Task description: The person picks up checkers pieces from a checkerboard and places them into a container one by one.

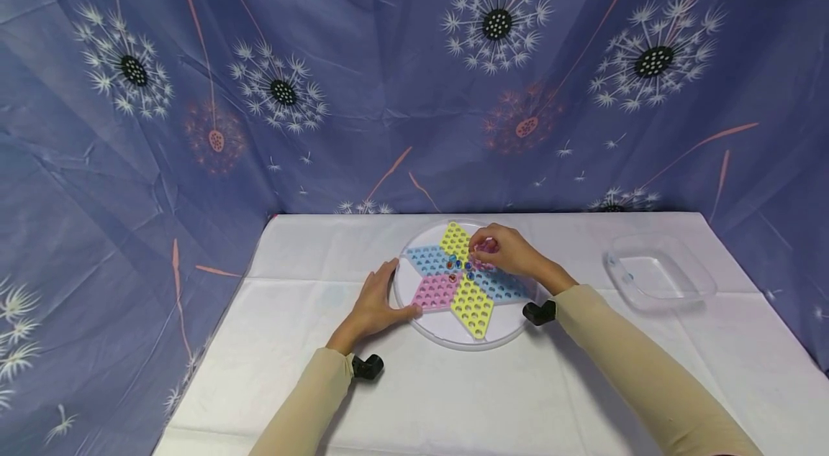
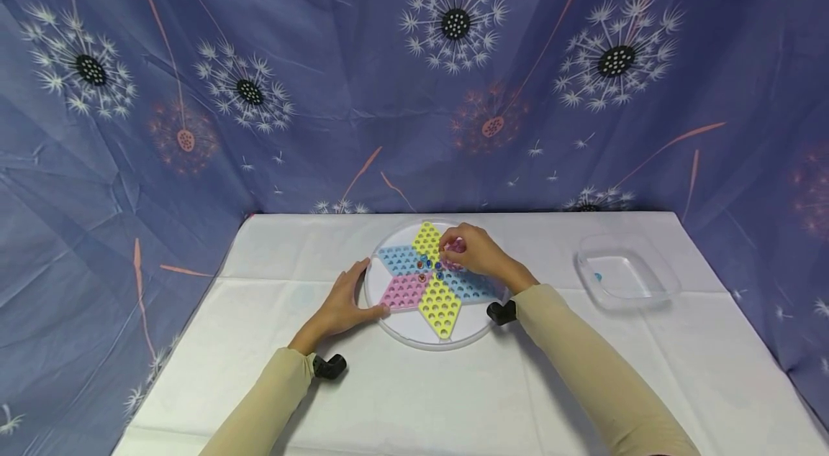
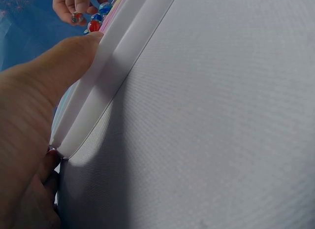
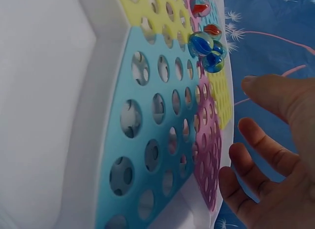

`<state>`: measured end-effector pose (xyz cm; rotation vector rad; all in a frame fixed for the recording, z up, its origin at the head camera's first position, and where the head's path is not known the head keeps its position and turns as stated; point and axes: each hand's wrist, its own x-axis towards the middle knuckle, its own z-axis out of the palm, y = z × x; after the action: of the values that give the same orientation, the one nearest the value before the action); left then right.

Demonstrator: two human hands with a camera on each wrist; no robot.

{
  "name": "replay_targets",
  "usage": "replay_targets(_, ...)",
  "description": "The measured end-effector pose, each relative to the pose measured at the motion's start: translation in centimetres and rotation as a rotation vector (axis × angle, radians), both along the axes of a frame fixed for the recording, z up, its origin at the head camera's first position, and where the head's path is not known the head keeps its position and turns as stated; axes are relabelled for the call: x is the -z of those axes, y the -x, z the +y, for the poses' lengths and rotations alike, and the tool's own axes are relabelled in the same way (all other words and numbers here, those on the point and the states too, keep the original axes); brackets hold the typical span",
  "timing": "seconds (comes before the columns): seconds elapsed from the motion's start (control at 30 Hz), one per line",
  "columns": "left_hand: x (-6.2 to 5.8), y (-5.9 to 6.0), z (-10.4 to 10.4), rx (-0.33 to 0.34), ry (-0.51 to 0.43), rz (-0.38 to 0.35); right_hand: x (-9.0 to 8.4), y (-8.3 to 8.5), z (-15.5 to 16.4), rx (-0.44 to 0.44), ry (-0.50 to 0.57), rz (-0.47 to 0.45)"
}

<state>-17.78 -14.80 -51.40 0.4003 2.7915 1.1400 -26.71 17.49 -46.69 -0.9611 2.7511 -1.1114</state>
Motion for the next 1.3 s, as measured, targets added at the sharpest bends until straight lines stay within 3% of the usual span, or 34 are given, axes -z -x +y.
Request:
replay_targets(0.67, -0.2, 0.0, 0.1, 0.015, -0.012, 0.012, -0.5, -0.2, 0.8, 0.087, 0.004, -0.017)
replay_targets(1.3, -0.1, -0.1, 0.0, 0.007, 0.002, -0.002, -2.7, -1.3, 7.0, 0.183, -0.016, 0.034)
